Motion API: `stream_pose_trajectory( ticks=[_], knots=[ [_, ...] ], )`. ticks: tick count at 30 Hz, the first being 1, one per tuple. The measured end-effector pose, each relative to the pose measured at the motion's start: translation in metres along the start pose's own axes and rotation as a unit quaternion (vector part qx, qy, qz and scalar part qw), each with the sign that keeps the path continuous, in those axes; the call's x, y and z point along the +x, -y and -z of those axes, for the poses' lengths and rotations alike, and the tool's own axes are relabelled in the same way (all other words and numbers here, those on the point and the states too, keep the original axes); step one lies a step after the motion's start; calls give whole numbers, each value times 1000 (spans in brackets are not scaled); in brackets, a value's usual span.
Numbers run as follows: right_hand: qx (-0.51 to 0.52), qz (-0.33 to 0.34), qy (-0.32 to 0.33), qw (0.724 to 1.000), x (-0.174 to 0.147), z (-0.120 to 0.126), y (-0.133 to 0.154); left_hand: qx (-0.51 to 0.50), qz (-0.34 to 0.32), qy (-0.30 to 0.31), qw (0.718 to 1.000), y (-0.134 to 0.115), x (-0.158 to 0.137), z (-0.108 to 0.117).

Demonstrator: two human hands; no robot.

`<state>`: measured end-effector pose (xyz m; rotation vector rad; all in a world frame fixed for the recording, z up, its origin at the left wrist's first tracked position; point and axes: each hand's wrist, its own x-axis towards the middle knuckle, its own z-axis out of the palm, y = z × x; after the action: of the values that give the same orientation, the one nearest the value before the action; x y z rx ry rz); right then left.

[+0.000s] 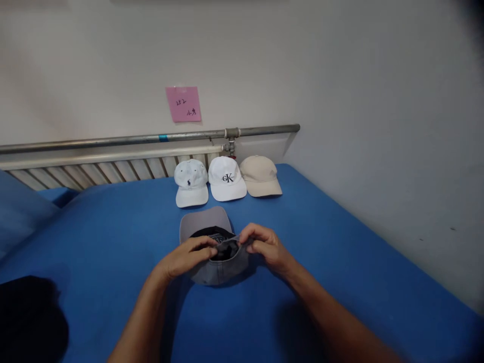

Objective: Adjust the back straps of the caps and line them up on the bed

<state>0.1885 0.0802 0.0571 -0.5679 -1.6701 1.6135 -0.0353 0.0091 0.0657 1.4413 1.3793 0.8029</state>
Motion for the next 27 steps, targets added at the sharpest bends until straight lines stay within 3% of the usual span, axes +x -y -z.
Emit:
stream_pose_trajectory(
  ticks=[3, 7, 11, 15, 17, 20, 22, 25, 27],
  knots=[
    [-53, -3, 40, 998, -2, 3, 5, -83, 18, -14, 996, 9, -5, 5],
    [-176, 64, 62, 980, -3, 5, 10, -200, 53, 17, 978, 18, -9, 9],
    [-298, 122, 35, 946, 2, 6, 2, -246, 45, 40, 967, 20, -12, 9],
    [-388, 125, 26, 913, 5, 6, -4, -252, 35, 69, 965, 15, -12, 4],
    [-408, 156, -20, 899, 3, 3, 1, -253, 42, 44, 966, 11, -11, -1],
    [-382, 233, -144, 883, -6, -11, 14, -253, 56, 6, 966, 7, -10, -7],
    [-347, 235, -136, 898, -11, -23, 18, -252, 59, -5, 966, 6, -9, -10],
    [-337, 201, -33, 919, -14, -40, 10, -255, 60, -8, 965, 7, -9, -13],
    [-330, 176, -10, 927, -13, -45, 0, -252, 59, -8, 966, 8, -9, -15]
  ],
)
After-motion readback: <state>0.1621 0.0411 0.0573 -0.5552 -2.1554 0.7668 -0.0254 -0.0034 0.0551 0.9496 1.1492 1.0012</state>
